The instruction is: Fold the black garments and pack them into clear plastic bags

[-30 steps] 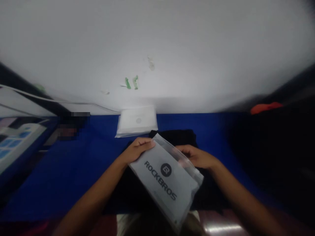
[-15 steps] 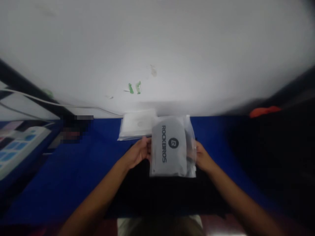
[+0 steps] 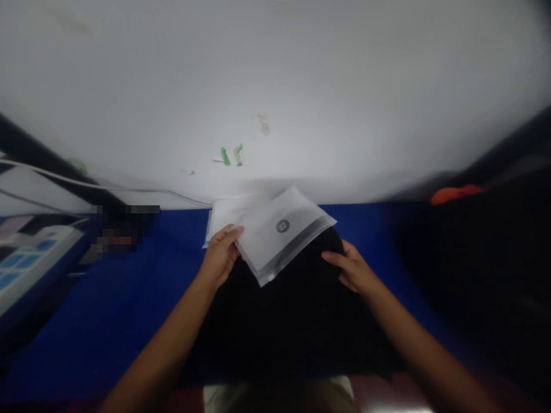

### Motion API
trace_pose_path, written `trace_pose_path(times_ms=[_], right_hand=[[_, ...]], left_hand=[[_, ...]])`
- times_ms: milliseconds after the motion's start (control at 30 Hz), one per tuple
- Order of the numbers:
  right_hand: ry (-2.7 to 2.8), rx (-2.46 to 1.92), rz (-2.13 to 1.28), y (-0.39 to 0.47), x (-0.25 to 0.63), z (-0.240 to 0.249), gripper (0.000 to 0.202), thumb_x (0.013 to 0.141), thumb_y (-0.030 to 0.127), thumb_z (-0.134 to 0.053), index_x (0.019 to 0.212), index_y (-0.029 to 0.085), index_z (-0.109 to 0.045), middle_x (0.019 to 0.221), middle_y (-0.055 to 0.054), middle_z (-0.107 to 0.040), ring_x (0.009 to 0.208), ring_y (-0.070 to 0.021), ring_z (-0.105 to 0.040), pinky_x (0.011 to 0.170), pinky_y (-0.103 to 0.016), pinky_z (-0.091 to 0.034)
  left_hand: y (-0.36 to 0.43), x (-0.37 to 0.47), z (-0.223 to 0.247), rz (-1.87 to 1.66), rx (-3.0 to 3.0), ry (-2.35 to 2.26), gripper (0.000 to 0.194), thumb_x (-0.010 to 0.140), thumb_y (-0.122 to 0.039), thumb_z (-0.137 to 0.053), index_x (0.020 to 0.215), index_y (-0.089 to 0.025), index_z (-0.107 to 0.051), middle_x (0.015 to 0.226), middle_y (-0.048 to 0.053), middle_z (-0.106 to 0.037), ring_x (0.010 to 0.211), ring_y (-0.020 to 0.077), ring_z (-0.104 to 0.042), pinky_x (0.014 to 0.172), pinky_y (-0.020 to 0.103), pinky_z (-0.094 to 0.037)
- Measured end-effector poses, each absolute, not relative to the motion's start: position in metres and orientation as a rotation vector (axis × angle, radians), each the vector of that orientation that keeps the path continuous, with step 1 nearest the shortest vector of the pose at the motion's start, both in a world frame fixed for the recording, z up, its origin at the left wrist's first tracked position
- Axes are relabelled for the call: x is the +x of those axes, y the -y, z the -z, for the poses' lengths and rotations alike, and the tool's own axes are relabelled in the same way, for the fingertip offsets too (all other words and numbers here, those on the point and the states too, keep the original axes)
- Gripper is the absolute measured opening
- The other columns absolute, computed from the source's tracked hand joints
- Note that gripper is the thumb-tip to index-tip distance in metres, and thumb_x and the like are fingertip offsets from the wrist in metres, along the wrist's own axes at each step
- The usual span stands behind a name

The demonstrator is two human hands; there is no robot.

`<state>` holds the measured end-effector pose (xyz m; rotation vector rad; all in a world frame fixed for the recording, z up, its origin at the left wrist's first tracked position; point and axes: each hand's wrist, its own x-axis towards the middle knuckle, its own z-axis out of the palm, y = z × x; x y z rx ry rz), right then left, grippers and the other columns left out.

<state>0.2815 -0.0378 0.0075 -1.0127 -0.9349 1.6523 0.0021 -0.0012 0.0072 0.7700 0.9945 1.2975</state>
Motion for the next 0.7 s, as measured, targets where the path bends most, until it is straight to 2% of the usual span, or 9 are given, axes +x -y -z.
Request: trace_pose_path(times_ms=[67, 133, 233, 300, 433, 533, 633, 700], right_hand=[[0.955, -0.989, -1.653, 0.038, 0.278, -0.006, 0.030, 0.068, 0.031, -0.082, 0.094, 0.024, -0.069, 0.085, 0.000, -0.073, 0.077, -0.0181, -0.070, 0.070, -0.029, -0.055], [0.961, -0.979, -1.651, 0.038, 0.275, -0.004, 0.030, 0.070, 0.031, -0.081, 0.096, 0.025, -0.069, 0.091, 0.000, -0.073, 0.079, -0.0171, -0.069, 0.072, -0.029, -0.055], [0.972, -0.985, -1.642, 0.039, 0.274, -0.002, 0.031, 0.070, 0.031, -0.080, 0.098, 0.025, -0.068, 0.093, -0.001, -0.073, 0.078, -0.0173, -0.069, 0.072, -0.029, -0.055], [0.977, -0.986, -1.645, 0.040, 0.277, -0.003, 0.036, 0.068, 0.031, -0.080, 0.101, 0.024, -0.068, 0.090, -0.002, -0.073, 0.078, -0.0190, -0.069, 0.072, -0.031, -0.054], [0.910, -1.054, -1.679, 0.045, 0.288, -0.003, 0.052, 0.059, 0.028, -0.082, 0.108, 0.027, -0.067, 0.091, 0.000, -0.073, 0.080, -0.0219, -0.069, 0.076, -0.035, -0.054], [0.905, -1.037, -1.798, 0.048, 0.294, -0.003, 0.051, 0.055, 0.022, -0.082, 0.104, 0.027, -0.069, 0.095, 0.000, -0.073, 0.084, -0.0217, -0.069, 0.079, -0.036, -0.054], [0.953, -0.931, -1.948, 0.048, 0.295, -0.004, 0.046, 0.055, 0.021, -0.081, 0.100, 0.025, -0.071, 0.087, 0.000, -0.073, 0.077, -0.0195, -0.068, 0.073, -0.033, -0.054], [0.932, -0.908, -1.978, 0.047, 0.295, -0.003, 0.045, 0.056, 0.020, -0.080, 0.100, 0.024, -0.071, 0.084, 0.001, -0.072, 0.074, -0.0181, -0.068, 0.071, -0.031, -0.054]], left_hand=[[0.002, 0.004, -0.008, -1.317, 0.718, -0.992, 0.029, 0.072, -0.035, -0.080, 0.086, -0.016, -0.065, 0.075, 0.001, -0.070, 0.063, 0.0139, -0.067, 0.057, 0.021, -0.057], [0.007, 0.006, -0.008, -1.177, 0.740, -0.988, 0.037, 0.070, -0.038, -0.081, 0.094, -0.015, -0.067, 0.084, 0.006, -0.074, 0.075, 0.0197, -0.071, 0.067, 0.026, -0.060], [0.013, 0.005, -0.012, -1.004, 0.830, -1.003, 0.041, 0.065, -0.032, -0.085, 0.098, -0.013, -0.070, 0.089, 0.009, -0.075, 0.084, 0.0239, -0.071, 0.076, 0.031, -0.060], [0.011, 0.000, -0.018, -1.045, 0.861, -1.063, 0.039, 0.064, -0.030, -0.086, 0.095, -0.012, -0.071, 0.084, 0.008, -0.076, 0.079, 0.0232, -0.071, 0.075, 0.031, -0.059], [-0.013, -0.028, -0.024, -1.140, 0.911, -1.207, 0.044, 0.060, -0.038, -0.086, 0.091, -0.012, -0.072, 0.078, 0.007, -0.075, 0.069, 0.0210, -0.069, 0.065, 0.029, -0.056], [-0.040, -0.058, -0.014, -1.176, 1.012, -1.322, 0.048, 0.059, -0.045, -0.083, 0.092, -0.014, -0.069, 0.079, 0.005, -0.073, 0.066, 0.0194, -0.066, 0.060, 0.027, -0.052], [-0.063, -0.086, 0.001, -1.136, 1.214, -1.647, 0.039, 0.067, -0.047, -0.074, 0.086, -0.015, -0.065, 0.073, 0.004, -0.069, 0.068, 0.0207, -0.063, 0.058, 0.027, -0.049], [-0.071, -0.096, 0.008, -0.936, 1.444, -1.970, 0.032, 0.073, -0.046, -0.067, 0.082, -0.016, -0.062, 0.073, 0.006, -0.066, 0.076, 0.0251, -0.064, 0.064, 0.031, -0.049]])
